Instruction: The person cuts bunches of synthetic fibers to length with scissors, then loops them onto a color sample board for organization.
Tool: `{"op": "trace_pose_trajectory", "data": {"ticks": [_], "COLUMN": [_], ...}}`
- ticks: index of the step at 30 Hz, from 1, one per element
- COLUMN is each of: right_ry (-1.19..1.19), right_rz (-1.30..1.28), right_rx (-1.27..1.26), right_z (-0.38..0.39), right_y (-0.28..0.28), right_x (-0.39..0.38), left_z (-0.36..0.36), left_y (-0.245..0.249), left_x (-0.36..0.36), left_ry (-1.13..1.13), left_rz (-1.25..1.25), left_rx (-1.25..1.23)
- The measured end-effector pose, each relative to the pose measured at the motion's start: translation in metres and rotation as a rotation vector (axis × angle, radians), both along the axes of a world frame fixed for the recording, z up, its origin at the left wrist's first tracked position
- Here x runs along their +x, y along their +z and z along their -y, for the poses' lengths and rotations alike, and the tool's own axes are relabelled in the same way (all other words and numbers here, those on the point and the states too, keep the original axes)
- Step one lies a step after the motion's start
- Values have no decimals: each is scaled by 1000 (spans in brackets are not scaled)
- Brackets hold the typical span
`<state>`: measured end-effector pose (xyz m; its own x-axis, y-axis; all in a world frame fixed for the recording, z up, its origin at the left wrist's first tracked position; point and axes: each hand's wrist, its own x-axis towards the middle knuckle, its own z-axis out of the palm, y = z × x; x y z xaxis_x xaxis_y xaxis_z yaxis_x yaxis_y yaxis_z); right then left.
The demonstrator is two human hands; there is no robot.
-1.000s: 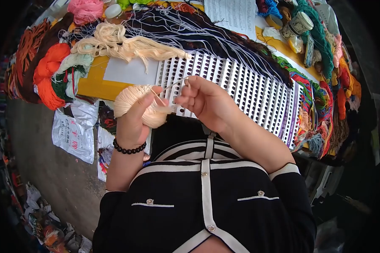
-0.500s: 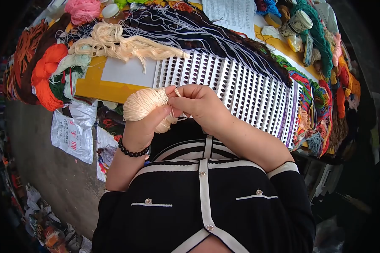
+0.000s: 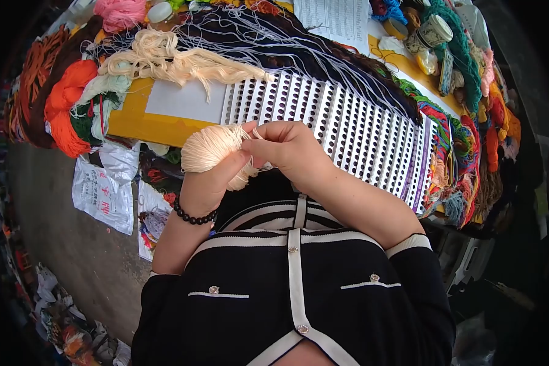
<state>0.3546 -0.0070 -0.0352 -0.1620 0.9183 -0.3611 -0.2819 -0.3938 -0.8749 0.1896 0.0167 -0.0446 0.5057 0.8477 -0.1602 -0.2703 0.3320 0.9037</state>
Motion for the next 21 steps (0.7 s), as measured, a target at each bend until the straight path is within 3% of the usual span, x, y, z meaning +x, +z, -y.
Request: {"op": "trace_pose_trajectory", "data": {"ticks": [10,13,15,16,19,21], "right_ry": [9,-70,-166,-166,-39,-32], "right_rz": [-27,-257,-607,-607,-190,-136], "right_rx": [119,17,-144,-144,-70,-49], "right_z": [2,0,-5,-5,-1,1], "right_y": [5,11,10,8,14,6], "right_x": [3,6,13,14,4,-4], "left_z": [0,-6,-8,-7,-6,-2], "left_y": [3,2,2,2,5,-2], "left_x": [-1,-13,-16,-15,-11,-3], "left_ry": [42,65,54,33,-117,-73], "left_rz": [103,120,116,115,130,74], "left_rx": [-116,-145,-182,-160,-86,-22]}}
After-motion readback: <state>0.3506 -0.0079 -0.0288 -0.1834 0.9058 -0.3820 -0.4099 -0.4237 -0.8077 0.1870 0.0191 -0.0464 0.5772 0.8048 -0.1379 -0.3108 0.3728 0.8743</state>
